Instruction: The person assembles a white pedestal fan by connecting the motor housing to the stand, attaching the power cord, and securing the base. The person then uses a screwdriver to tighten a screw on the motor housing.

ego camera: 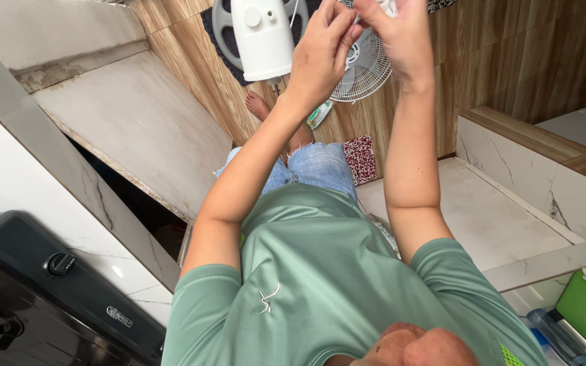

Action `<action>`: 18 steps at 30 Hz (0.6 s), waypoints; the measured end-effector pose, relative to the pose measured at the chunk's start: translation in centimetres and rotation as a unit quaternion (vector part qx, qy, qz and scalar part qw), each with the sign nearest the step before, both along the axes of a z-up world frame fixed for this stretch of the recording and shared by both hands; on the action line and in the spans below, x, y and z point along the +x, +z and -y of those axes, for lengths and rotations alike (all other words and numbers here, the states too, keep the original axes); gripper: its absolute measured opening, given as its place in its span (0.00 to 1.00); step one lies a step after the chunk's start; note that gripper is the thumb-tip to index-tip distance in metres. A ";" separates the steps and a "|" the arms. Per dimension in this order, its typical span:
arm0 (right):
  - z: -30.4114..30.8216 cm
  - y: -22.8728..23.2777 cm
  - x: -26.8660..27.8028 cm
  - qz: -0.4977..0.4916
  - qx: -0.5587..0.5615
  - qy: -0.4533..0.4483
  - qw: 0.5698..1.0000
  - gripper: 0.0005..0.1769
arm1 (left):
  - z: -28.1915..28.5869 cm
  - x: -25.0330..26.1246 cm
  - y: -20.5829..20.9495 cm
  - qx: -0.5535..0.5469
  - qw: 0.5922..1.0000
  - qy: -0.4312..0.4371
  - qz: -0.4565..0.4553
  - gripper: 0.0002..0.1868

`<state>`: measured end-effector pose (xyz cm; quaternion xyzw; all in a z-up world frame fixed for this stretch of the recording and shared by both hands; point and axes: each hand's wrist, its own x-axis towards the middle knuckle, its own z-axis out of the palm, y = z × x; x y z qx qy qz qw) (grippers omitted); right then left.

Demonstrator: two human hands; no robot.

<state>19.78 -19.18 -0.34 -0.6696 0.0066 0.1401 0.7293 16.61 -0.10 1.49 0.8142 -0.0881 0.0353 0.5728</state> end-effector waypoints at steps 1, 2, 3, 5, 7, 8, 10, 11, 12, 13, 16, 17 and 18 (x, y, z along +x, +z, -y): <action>0.2 -0.8 0.4 0.003 -0.046 -0.007 0.999 0.07 | 0.5 0.2 -0.7 0.035 0.999 0.009 0.016 0.12; 0.3 -2.1 1.1 0.007 -0.092 -0.013 0.996 0.08 | 0.6 0.1 -1.4 0.040 0.999 0.025 0.022 0.17; 0.7 -3.9 1.6 0.009 -0.139 -0.019 0.990 0.08 | 0.5 -0.1 -2.1 0.044 0.998 0.042 0.026 0.21; 1.5 -8.2 2.9 -0.027 -0.187 -0.001 0.982 0.10 | -0.2 -0.6 -3.2 0.036 0.997 0.062 0.010 0.25; 1.9 -13.2 4.0 -0.043 -0.277 0.006 0.960 0.10 | -1.8 -1.8 -3.8 0.015 0.997 0.069 -0.030 0.23; 2.0 -15.8 4.3 -0.043 -0.343 0.002 0.938 0.09 | -2.6 -2.5 -4.1 0.002 0.995 0.078 -0.054 0.22; 2.1 -20.4 5.0 -0.007 -0.410 -0.008 0.912 0.07 | -4.2 -3.7 -4.7 0.015 0.992 0.106 -0.071 0.21; 2.2 -22.4 5.3 0.010 -0.442 -0.012 0.897 0.07 | -4.9 -4.3 -5.0 0.043 0.989 0.125 -0.066 0.21; 2.3 -24.2 5.6 0.042 -0.463 -0.016 0.885 0.06 | -5.6 -4.8 -5.5 0.070 0.985 0.144 -0.060 0.22; 2.2 -25.7 6.0 0.073 -0.482 -0.021 0.873 0.06 | -6.2 -5.1 -6.1 0.075 0.983 0.150 -0.069 0.24; 2.2 -28.7 7.7 0.142 -0.465 -0.052 0.872 0.05 | -7.1 -5.9 -8.1 0.085 0.977 0.169 -0.097 0.31; 2.2 -29.3 8.1 0.159 -0.446 -0.066 0.878 0.05 | -7.3 -6.2 -8.9 0.085 0.975 0.173 -0.108 0.33; 2.2 -29.7 8.7 0.146 -0.429 -0.077 0.888 0.04 | -7.3 -6.4 -9.7 0.085 0.973 0.177 -0.118 0.36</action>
